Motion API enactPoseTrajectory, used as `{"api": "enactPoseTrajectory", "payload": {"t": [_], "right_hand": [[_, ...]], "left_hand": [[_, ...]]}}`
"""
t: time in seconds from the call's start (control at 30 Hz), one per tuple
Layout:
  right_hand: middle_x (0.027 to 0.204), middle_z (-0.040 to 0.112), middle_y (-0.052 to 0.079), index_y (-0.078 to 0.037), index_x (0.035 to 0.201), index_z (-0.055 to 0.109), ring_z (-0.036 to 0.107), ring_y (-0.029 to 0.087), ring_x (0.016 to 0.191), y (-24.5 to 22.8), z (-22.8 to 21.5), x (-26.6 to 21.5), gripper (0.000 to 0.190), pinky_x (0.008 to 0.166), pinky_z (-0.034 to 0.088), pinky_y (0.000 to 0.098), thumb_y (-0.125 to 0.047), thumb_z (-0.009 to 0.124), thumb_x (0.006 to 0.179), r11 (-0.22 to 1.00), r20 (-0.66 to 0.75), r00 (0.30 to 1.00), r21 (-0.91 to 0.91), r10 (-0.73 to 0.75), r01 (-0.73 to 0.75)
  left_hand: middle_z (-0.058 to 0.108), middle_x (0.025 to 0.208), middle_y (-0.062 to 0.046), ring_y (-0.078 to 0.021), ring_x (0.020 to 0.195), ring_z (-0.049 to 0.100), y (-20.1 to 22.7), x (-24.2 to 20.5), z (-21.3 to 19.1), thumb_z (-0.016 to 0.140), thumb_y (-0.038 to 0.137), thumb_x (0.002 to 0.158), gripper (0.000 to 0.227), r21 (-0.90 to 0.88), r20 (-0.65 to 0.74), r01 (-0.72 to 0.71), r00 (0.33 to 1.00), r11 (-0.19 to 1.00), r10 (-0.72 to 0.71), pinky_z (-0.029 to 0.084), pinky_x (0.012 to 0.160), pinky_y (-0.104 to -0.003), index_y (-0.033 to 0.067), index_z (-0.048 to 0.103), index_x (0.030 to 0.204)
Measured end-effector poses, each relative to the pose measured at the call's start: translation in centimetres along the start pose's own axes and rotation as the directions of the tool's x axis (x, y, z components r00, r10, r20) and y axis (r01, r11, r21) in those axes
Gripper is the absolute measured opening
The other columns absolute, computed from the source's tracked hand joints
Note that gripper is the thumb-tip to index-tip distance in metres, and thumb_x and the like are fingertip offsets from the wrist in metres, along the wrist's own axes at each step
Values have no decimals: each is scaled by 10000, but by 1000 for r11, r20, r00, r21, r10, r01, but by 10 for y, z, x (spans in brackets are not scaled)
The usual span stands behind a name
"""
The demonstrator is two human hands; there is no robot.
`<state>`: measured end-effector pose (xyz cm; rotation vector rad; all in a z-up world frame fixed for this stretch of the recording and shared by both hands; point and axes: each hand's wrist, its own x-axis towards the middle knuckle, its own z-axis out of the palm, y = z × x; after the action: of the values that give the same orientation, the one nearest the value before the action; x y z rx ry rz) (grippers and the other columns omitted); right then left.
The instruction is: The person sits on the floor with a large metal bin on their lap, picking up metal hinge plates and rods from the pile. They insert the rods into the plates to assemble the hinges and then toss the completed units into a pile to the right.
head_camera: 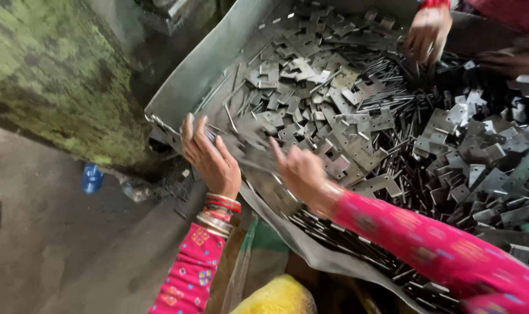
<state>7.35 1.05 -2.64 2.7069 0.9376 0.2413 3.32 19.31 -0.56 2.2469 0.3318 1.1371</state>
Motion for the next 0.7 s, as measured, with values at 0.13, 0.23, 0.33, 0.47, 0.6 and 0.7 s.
{"api": "enactPoseTrajectory", "payload": {"t": [0.13,0.23,0.33,0.47,0.6,0.7], "right_hand": [[776,572,58,-128,1585,378,587,164,572,65,-36,-85,755,425,495,306,-118,582,859,991,-22,1000,-135,-2,-1],[752,555,59,-119,1582,402,577,161,555,96,-65,-129,784,409,491,300,-117,591,821,972,47,999,-236,5,6],[745,550,64,-124,1561,424,575,167,540,107,-79,-154,743,395,490,304,-109,591,837,971,63,994,-229,89,-73],[752,555,85,-127,1563,440,594,199,547,107,-86,-175,765,419,490,344,-98,598,815,964,3,972,-129,233,-231],[777,585,104,-139,1536,430,638,235,582,105,-97,-206,766,453,515,382,-91,627,798,953,137,943,-44,304,-300],[797,601,126,-129,1526,419,656,293,614,99,-106,-233,849,505,528,434,-107,673,716,920,172,925,147,338,-363]], "left_hand": [[389,1608,-197,-406,1504,362,-7,-3,-3,577,107,1027,467,30,53,19,998,999,-21,234,1255,-569,49,458,1474],[399,1596,-187,-409,1498,334,-9,1,2,609,117,1018,468,68,49,-42,998,997,39,192,1269,-592,52,476,1462],[401,1594,-186,-384,1509,341,-12,0,5,619,126,1014,450,74,78,-73,995,995,67,171,1279,-610,56,490,1439],[427,1582,-169,-367,1514,352,-17,-3,4,659,143,1005,430,90,110,-78,992,993,68,159,1271,-626,76,523,1407],[476,1554,-151,-348,1508,374,-19,-2,6,714,155,966,427,98,127,-109,987,989,96,149,1265,-636,97,563,1361],[506,1545,-143,-348,1515,392,-30,-7,8,714,143,956,374,108,162,-150,978,983,132,140,1269,-641,102,594,1308]]}}
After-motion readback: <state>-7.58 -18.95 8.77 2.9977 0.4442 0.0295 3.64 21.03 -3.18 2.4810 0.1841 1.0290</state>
